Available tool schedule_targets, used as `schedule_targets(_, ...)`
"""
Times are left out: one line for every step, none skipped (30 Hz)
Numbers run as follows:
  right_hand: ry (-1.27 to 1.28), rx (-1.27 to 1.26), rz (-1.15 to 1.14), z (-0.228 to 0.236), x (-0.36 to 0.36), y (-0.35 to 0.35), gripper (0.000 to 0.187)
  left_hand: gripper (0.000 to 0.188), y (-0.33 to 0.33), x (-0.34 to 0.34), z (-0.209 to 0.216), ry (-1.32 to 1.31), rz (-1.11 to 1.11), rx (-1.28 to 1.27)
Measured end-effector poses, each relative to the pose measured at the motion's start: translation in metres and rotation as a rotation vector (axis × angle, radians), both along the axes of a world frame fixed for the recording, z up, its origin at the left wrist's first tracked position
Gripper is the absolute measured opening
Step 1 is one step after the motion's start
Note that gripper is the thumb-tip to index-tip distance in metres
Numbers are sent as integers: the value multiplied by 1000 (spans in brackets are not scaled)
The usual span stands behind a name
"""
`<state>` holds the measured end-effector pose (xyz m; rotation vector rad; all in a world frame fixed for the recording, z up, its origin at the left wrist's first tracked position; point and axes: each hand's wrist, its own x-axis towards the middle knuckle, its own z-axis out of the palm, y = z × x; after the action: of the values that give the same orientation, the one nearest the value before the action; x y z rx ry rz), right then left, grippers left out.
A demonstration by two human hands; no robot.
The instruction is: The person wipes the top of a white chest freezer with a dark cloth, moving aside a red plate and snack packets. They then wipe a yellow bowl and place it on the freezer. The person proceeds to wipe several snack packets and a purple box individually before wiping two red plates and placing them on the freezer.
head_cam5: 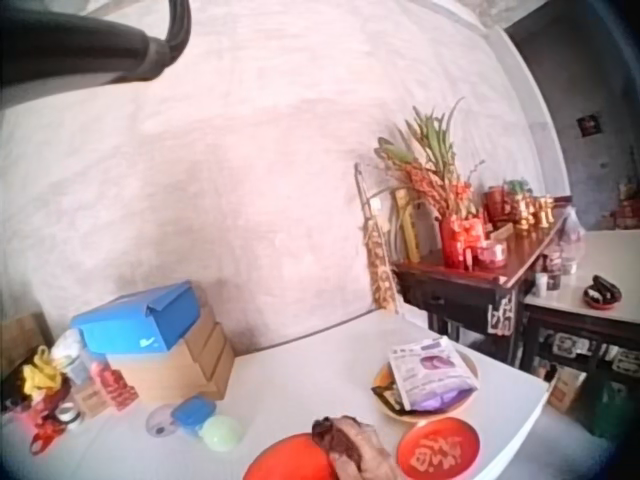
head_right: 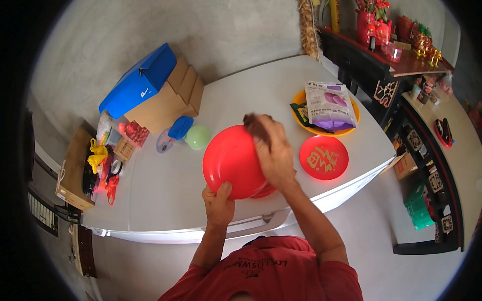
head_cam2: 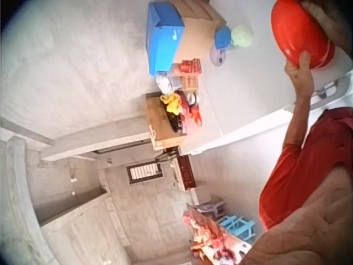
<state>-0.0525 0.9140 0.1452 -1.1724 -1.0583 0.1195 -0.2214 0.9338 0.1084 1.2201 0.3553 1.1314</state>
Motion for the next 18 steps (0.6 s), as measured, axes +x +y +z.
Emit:
schedule_targets(-119, 13, -29, -7, -7, 0, 46, 28, 3, -1, -3, 1, 3, -33)
schedule_targets(-358, 54, -179, -11, -17, -2, 51, 30, 5, -1, -3, -21, -1, -42)
schedule_targets(-493, 77, -224, -8, -25, -7, 53, 32, 7, 0, -3, -42, -7, -50)
schedule_targets(-569, 59, -208, -9, -35, -10, 53, 35, 9, 0, -4, -62, -16, -61)
schedule_targets(-647, 45, -188, -10, -45, -14, 53, 35, 11, 0, -6, -96, -24, -63)
schedule_targets(-637, 55, -126, -8, -55, -23, 54, 35, 14, -1, -10, -129, -32, -65)
schedule_targets(-629, 67, -65, -6, -61, -30, 55, 35, 15, 0, -8, -167, -40, -65)
schedule_targets(-671, 73, -90, -8, -58, -29, 55, 27, 5, 5, 3, -167, 27, -179)
schedule_targets(-663, 47, -134, -8, -52, -25, 55, 27, 6, 5, 3, -164, 1, -150)
schedule_targets(-655, 15, -176, -5, -42, -20, 54, 28, 5, 3, 2, -161, -24, -126)
schedule_targets(-646, -10, -214, -2, -33, -15, 54, 28, 6, 1, 2, -158, -43, -96)
schedule_targets(-531, 17, -232, 0, -28, -12, 57, 35, 9, -5, -5, -107, -74, -17)
schedule_targets(-372, -41, -178, 0, -20, -11, 55, 36, 9, -5, -8, -98, -68, -13)
schedule_targets(-156, -39, -46, -2, -13, -10, 51, 36, 8, -6, -9, -89, -62, -9)
schedule_targets(60, -36, 87, -4, -10, -9, 48, 36, 7, -6, -9, -80, -54, -4)
schedule_targets(127, 11, 169, -5, -11, -11, 42, 36, 6, -4, -8, -96, -27, -65)
schedule_targets(94, 21, 149, -11, -13, -11, 43, 36, 5, -2, -3, -113, 0, -125)
schedule_targets(62, 31, 131, -21, -17, -11, 44, 36, 6, -1, 1, -130, 30, -184)
